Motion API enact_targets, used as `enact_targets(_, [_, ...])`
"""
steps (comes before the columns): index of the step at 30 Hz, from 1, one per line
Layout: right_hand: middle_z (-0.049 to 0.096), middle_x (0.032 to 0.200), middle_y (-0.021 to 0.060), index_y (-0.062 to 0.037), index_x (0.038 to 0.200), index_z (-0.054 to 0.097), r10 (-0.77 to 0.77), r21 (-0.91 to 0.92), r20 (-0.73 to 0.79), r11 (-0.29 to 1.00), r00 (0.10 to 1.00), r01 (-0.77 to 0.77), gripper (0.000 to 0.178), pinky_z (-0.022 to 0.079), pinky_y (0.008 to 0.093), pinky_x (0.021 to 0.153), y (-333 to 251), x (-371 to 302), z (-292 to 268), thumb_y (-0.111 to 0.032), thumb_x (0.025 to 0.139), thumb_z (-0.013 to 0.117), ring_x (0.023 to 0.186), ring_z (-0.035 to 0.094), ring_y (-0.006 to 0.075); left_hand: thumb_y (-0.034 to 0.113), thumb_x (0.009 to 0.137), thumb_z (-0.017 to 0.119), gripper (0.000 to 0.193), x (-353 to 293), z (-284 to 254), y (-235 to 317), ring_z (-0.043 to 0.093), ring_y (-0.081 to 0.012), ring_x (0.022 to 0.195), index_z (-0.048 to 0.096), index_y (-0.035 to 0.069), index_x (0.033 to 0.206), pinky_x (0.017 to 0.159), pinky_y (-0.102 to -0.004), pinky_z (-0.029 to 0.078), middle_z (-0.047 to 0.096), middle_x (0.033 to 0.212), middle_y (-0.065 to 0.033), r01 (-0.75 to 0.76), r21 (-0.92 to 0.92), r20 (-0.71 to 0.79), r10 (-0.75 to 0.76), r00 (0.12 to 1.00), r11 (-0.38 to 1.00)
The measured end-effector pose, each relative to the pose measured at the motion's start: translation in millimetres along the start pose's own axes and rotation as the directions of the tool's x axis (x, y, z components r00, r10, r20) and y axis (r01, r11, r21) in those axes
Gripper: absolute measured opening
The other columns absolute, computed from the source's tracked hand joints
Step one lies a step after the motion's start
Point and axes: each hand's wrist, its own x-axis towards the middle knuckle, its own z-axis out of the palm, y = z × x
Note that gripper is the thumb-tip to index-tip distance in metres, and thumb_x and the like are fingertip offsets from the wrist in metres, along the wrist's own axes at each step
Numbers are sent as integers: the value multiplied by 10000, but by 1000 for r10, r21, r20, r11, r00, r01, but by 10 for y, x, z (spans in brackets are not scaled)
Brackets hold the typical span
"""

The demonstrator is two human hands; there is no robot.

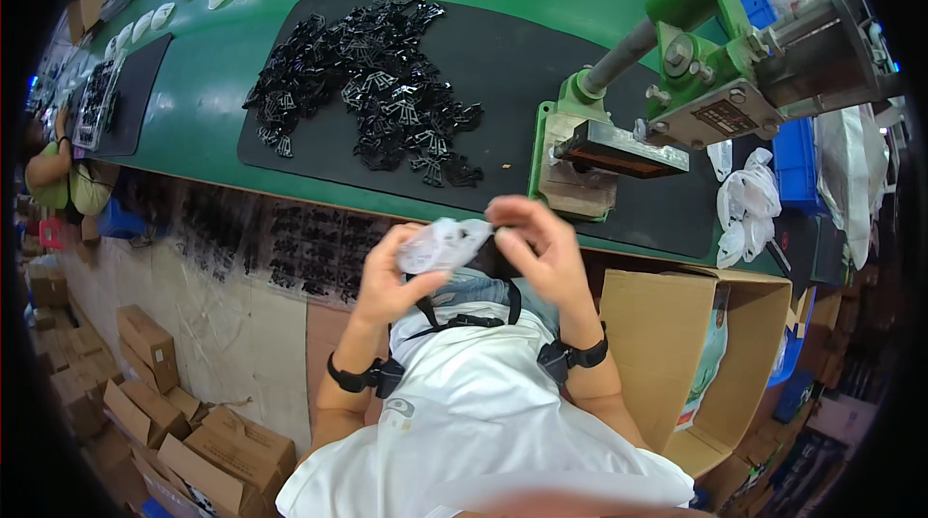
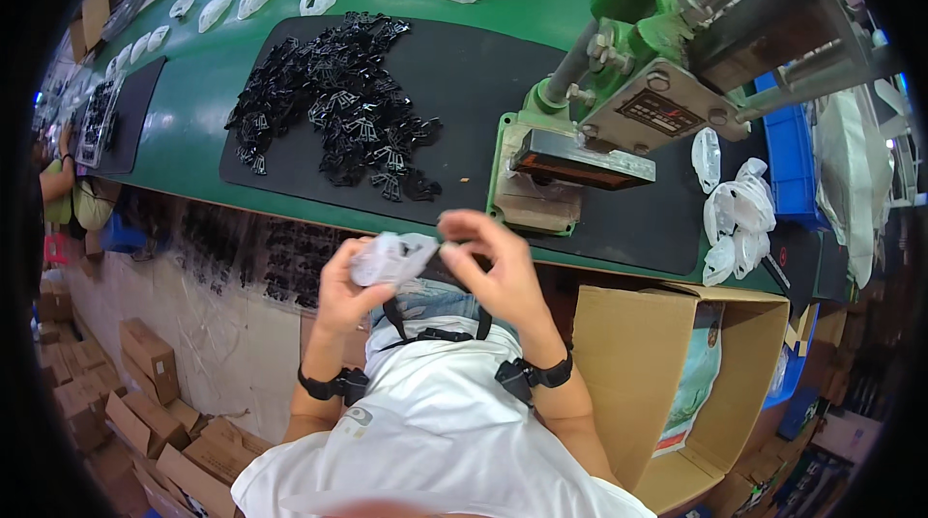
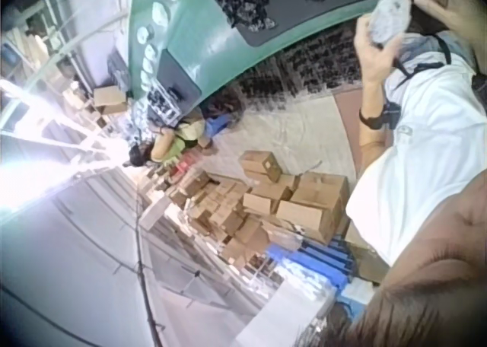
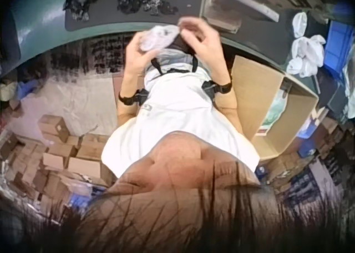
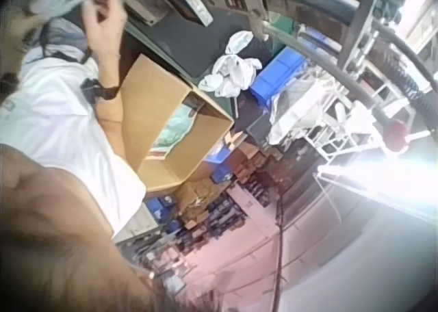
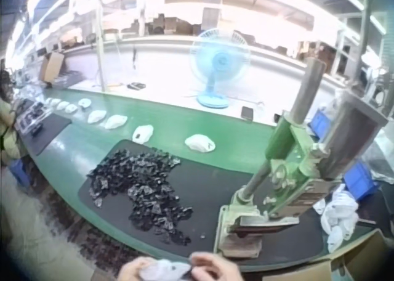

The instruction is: Manually assembling small plastic and electronic components using a manual press at a factory workstation.

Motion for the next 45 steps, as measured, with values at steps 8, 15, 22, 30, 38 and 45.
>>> enact_targets(8, [595, 1040, 118, -54, 1080, 624, -326, -815, 66, 527, 943, 239, 330, 499, 402, 828, 59, 571, 290, -98, 774, 740, 947, 587, 314, 27, 751, 785, 406, -294, -276, 98, 593, -108, 955, 575, -5, 1096, 844, -263, 472, 619, 1035, -49, 64, 58, -108, -58, 993, 996])
enact_targets(15, [618, 964, 56, -94, 1000, 661, -350, -878, 133, 393, 927, 274, 260, 455, 387, 773, 164, 618, 334, -133, 760, 752, 931, 556, 275, 67, 749, 797, 380, -241, -133, 9, 597, -88, 883, 595, -3, 1063, 788, -248, 476, 633, 942, -37, 64, 126, -72, -55, 996, 990])
enact_targets(22, [633, 869, 92, -43, 896, 641, -464, -747, 89, 555, 881, 368, 152, 492, 390, 749, 32, 706, 236, -24, 760, 706, 853, 595, 295, 107, 744, 810, 364, -23, -40, 126, 634, -118, 823, 622, -15, 1032, 746, -265, 495, 684, 910, -83, 46, 294, -107, -15, 994, 955])
enact_targets(30, [636, 913, 48, 9, 1168, 588, -220, -111, -204, 973, 954, 201, 349, 502, 238, 731, -362, 249, 134, -21, 836, 691, 830, 596, 72, 126, 696, 833, 396, 255, 165, 303, 654, -230, 776, 644, -17, 1013, 701, -305, 504, 667, 872, -120, -105, 569, -30, 149, 988, 816])
enact_targets(38, [713, 944, 97, -4, 1005, 696, -304, -341, -142, 908, 942, 242, 185, 526, 284, 690, -355, -120, 168, 24, 823, 677, 755, 644, 149, 117, 636, 838, 426, 448, 454, 390, 628, -281, 759, 660, 31, 1013, 697, -357, 458, 667, 871, -96, -268, 714, 106, 278, 955, 646])
enact_targets(45, [700, 910, 90, -11, 963, 692, -368, -459, -175, 851, 913, 254, 200, 537, 262, 672, -436, -144, 39, 19, 771, 742, 750, 654, 160, 137, 653, 825, 420, 526, 574, 390, 621, -270, 754, 654, 41, 1024, 675, -358, 442, 658, 864, -85, -324, 763, 200, 272, 941, 559])
